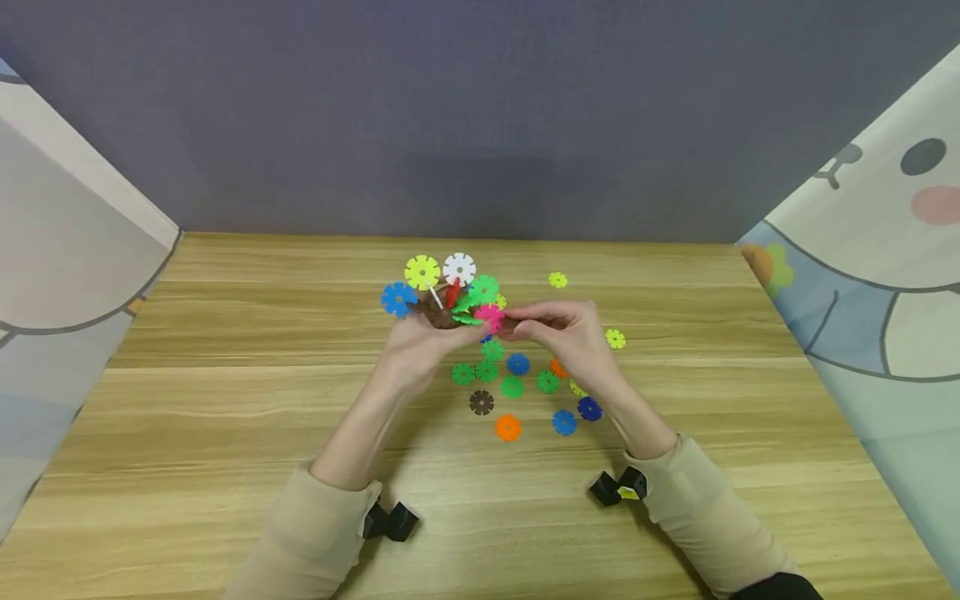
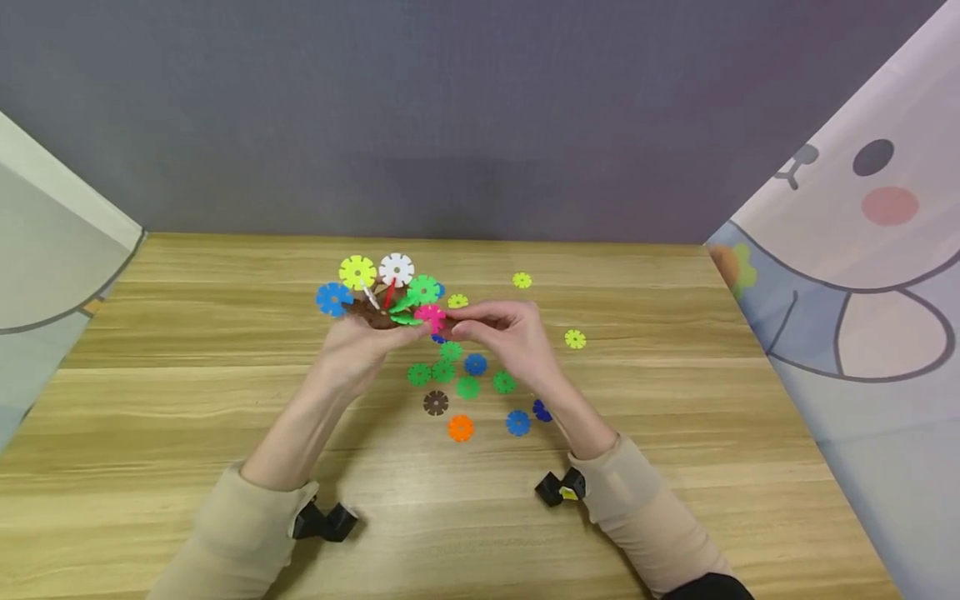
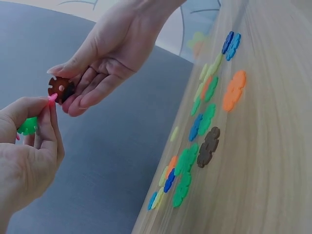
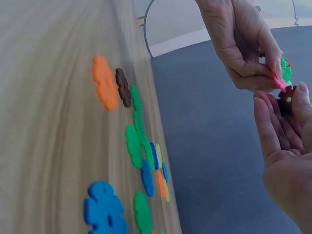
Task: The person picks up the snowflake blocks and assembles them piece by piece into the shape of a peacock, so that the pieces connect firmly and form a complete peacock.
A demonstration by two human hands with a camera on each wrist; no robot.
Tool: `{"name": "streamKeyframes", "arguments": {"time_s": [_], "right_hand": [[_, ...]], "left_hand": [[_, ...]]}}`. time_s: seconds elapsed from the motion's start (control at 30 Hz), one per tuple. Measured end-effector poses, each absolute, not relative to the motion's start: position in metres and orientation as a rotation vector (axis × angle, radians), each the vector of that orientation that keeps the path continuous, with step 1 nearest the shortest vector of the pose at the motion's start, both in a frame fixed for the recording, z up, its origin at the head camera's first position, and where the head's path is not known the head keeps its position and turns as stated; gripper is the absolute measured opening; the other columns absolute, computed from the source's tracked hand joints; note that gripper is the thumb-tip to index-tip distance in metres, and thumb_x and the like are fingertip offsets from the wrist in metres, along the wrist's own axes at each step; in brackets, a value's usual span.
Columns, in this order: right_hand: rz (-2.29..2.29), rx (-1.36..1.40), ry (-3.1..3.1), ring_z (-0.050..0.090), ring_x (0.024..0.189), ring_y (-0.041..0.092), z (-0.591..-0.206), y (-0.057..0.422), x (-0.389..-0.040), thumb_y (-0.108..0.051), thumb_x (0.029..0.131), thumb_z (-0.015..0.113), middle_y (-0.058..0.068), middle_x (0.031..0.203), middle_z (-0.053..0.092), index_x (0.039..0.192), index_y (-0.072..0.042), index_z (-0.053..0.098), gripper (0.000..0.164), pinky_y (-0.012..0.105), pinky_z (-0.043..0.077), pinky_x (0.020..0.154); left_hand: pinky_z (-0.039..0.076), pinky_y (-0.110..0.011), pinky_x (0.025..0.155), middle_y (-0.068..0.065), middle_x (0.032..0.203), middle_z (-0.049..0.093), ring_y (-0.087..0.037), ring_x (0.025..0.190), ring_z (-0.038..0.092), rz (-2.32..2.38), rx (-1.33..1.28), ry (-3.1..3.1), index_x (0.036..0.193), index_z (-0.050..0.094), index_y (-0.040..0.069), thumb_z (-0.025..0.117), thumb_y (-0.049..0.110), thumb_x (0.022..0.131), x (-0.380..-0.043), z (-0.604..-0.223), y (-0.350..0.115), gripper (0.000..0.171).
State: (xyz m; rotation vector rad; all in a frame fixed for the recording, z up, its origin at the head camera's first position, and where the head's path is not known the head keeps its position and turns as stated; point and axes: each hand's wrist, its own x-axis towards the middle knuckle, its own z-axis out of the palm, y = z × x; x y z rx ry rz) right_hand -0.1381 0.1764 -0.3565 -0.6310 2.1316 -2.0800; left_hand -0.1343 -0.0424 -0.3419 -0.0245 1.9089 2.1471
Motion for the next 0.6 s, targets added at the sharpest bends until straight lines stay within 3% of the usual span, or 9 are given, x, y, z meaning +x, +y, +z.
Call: {"name": "streamKeyframes", "arguments": {"time_s": [0.3, 0.47, 0.6], "right_hand": [[-1.935, -0.683, 2.195, 0.079, 0.091, 0.015, -0.3543, 0.1805, -0.1427, -0.006, 0.095, 0.071, -0.007, 0.101, 0.081, 0.113, 0.013, 0.072, 0.026, 0.034, 0.063, 0.089], [-1.930, -0.693, 2.183, 0.079, 0.089, 0.015, -0.3557, 0.1779, -0.1434, -0.010, 0.095, 0.072, -0.009, 0.098, 0.080, 0.111, 0.013, 0.072, 0.028, 0.033, 0.063, 0.087], [-1.902, -0.695, 2.247, 0.078, 0.089, 0.013, -0.3547, 0.1758, -0.1440, -0.013, 0.094, 0.074, 0.002, 0.102, 0.081, 0.112, 0.009, 0.074, 0.029, 0.036, 0.064, 0.087]], "left_hand": [[0.048, -0.041, 0.112, -0.009, 0.132, 0.061, -0.023, 0.126, 0.055, 1.966, -0.148, 1.996, 0.127, 0.061, 0.007, 0.087, 0.016, 0.083, -0.1331, -0.3409, -0.0480, 0.052], [0.050, -0.040, 0.109, -0.008, 0.123, 0.071, -0.022, 0.119, 0.061, 1.933, -0.128, 2.009, 0.120, 0.069, 0.009, 0.086, 0.020, 0.084, -0.1314, -0.3430, -0.0506, 0.042], [0.049, -0.039, 0.112, -0.005, 0.119, 0.072, -0.022, 0.120, 0.063, 2.090, -0.059, 1.923, 0.123, 0.067, 0.006, 0.084, 0.011, 0.085, -0.1323, -0.3457, -0.0495, 0.043]]}}
